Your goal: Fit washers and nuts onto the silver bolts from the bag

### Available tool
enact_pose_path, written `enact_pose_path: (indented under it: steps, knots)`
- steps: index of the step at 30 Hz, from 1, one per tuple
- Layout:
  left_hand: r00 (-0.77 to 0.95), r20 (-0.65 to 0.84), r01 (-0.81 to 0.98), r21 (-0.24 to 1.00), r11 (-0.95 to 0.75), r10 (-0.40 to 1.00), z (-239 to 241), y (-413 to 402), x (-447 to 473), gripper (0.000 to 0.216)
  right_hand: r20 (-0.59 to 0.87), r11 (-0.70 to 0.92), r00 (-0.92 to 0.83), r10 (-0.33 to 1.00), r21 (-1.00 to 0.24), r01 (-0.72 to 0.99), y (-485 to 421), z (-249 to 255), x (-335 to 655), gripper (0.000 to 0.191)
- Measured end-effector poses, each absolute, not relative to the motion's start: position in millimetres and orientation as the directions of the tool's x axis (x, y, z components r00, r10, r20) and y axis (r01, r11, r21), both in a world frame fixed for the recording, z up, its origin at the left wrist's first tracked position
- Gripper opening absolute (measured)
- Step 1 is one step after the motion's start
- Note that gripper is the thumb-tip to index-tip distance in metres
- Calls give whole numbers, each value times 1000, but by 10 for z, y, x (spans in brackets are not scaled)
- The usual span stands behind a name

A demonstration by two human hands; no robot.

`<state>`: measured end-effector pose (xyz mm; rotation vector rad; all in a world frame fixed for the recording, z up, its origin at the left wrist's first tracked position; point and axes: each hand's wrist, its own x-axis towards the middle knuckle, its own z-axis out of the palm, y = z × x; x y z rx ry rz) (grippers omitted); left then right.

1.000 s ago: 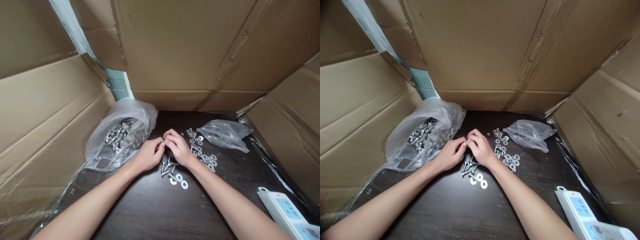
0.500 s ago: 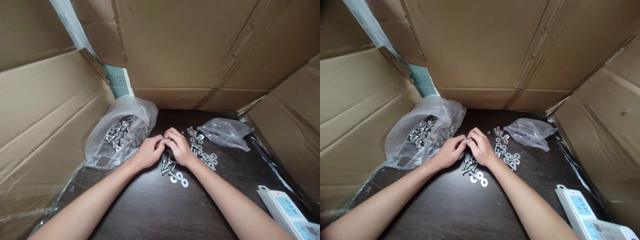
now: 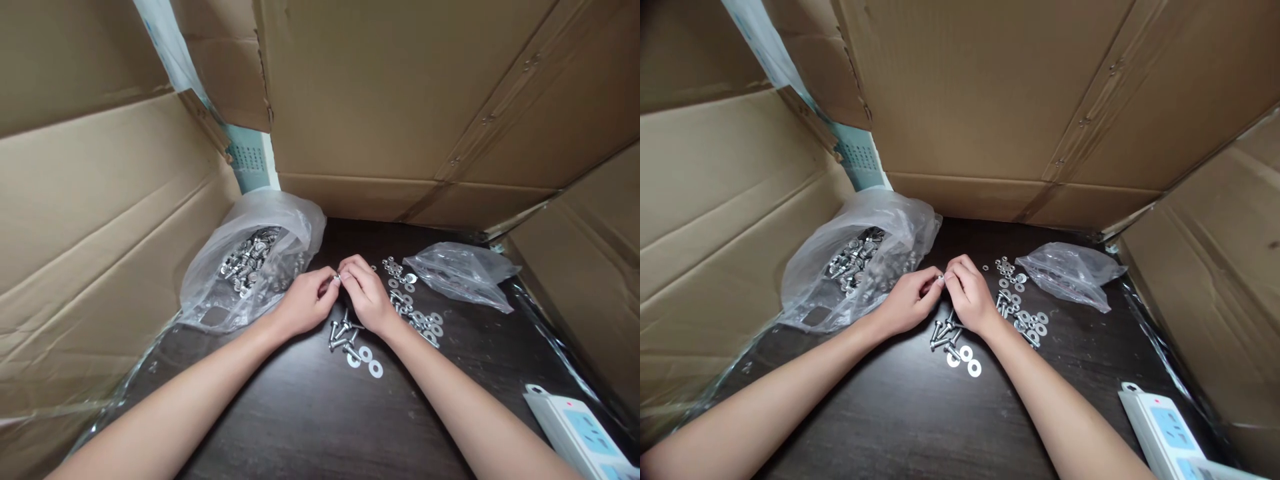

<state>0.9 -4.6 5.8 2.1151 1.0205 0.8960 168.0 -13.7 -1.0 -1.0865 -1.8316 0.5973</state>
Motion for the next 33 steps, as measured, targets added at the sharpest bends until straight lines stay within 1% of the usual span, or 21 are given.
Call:
enact_pose_path:
  steps: [6, 9, 12, 15, 17, 18, 21, 23, 24, 26, 27, 29, 30, 33]
  knots:
    - [438, 271, 390, 802, -453, 857, 65, -51, 9, 22, 469, 519, -228, 853, -726, 451, -172, 4, 1669, 10]
    - [433, 257, 394, 808, -438, 864, 64, -51, 4, 22, 473, 520, -221, 853, -731, 442, -183, 16, 1670, 16]
    - [434, 244, 405, 807, -430, 867, 64, -49, 0, 22, 483, 515, -190, 855, -740, 433, -168, 11, 1672, 10]
    - [443, 242, 412, 800, -435, 864, 67, -47, 3, 24, 467, 487, -167, 869, -742, 460, -148, -5, 1668, 23]
    - [450, 244, 415, 795, -443, 859, 70, -45, 9, 24, 459, 484, -175, 871, -739, 467, -146, -16, 1666, 24]
    - [449, 243, 417, 794, -442, 860, 70, -43, 12, 24, 463, 491, -184, 867, -736, 466, -149, -19, 1667, 22]
    - [429, 227, 428, 802, -418, 875, 71, -38, 17, 21, 481, 510, -187, 856, -729, 458, -168, -22, 1679, 8]
    - [416, 218, 431, 807, -403, 883, 71, -38, 17, 22, 484, 504, -170, 858, -734, 455, -176, -20, 1687, 19]
    - [414, 216, 432, 809, -399, 884, 72, -40, 16, 22, 486, 501, -160, 859, -737, 454, -176, -19, 1688, 21]
    - [417, 215, 433, 807, -401, 883, 76, -44, 14, 23, 481, 492, -150, 864, -738, 462, -168, -15, 1683, 10]
    - [420, 215, 434, 806, -403, 881, 77, -45, 13, 24, 473, 483, -150, 868, -738, 472, -163, -13, 1679, 10]
    - [425, 216, 435, 803, -408, 879, 80, -47, 12, 25, 456, 471, -159, 876, -735, 487, -154, -13, 1670, 22]
    - [426, 218, 435, 802, -410, 878, 81, -46, 12, 25, 451, 471, -167, 877, -736, 487, -153, -15, 1668, 23]
    - [429, 219, 432, 803, -412, 877, 79, -43, 11, 23, 470, 494, -174, 865, -739, 458, -159, -23, 1676, 7]
